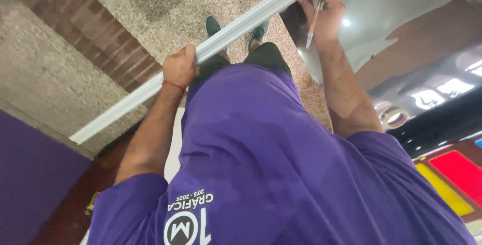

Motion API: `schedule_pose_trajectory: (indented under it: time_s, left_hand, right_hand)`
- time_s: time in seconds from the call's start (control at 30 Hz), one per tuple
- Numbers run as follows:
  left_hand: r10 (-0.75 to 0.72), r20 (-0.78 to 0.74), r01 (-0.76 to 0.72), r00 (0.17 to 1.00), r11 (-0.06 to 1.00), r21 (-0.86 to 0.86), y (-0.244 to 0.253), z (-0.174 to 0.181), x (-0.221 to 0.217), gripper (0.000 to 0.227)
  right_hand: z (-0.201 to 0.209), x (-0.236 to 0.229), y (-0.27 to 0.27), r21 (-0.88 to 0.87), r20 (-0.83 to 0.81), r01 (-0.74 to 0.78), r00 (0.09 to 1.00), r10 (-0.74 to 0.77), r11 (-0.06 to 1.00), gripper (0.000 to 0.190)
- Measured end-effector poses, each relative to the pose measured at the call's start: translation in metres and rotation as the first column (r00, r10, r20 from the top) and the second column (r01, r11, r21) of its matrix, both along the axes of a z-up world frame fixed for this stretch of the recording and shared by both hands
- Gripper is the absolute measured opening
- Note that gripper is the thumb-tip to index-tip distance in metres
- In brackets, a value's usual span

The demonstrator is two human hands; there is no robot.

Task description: The person measures and marks a white plastic profile using a pencil and a roll of tape. They position the profile against a large glossy black surface, make marks at specific intervals, and then move the profile to a different section of the surface to repeat the process.

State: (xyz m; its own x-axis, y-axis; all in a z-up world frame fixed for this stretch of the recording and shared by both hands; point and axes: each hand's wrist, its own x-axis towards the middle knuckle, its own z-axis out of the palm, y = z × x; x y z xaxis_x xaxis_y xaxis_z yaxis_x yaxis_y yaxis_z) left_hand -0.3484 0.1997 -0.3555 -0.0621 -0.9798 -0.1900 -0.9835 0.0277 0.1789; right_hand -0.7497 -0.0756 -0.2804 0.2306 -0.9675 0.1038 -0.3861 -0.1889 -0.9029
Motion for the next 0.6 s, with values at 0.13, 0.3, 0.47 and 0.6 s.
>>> schedule_pose_trajectory:
  time_s: [0.13, 0.3, 0.47, 0.6]
  left_hand:
    - [0.019, -0.091, 0.002, 0.996, 0.975, 0.220, 0.010, 0.024, -0.025, 0.058]
    - [-0.110, -0.178, 0.133, 0.978, 0.984, 0.123, 0.000, 0.043, -0.053, 0.079]
    - [-0.255, -0.100, 0.259, 0.962, 0.966, 0.029, 0.000, 0.052, -0.115, 0.082]
    - [-0.295, -0.034, 0.290, 0.955, 0.951, -0.103, 0.022, 0.070, -0.194, 0.072]
  right_hand:
    - [0.017, -0.036, 0.055, -0.001, -0.019, 0.201, 0.979, -0.201, 0.980, 0.027]
    - [0.069, -0.073, 0.112, -0.085, -0.093, 0.347, 0.931, -0.354, 0.934, 0.026]
    - [0.086, -0.152, 0.151, -0.158, -0.015, 0.368, 0.927, -0.374, 0.916, 0.025]
    - [0.085, -0.239, 0.180, -0.153, -0.058, 0.448, 0.886, -0.461, 0.881, 0.032]
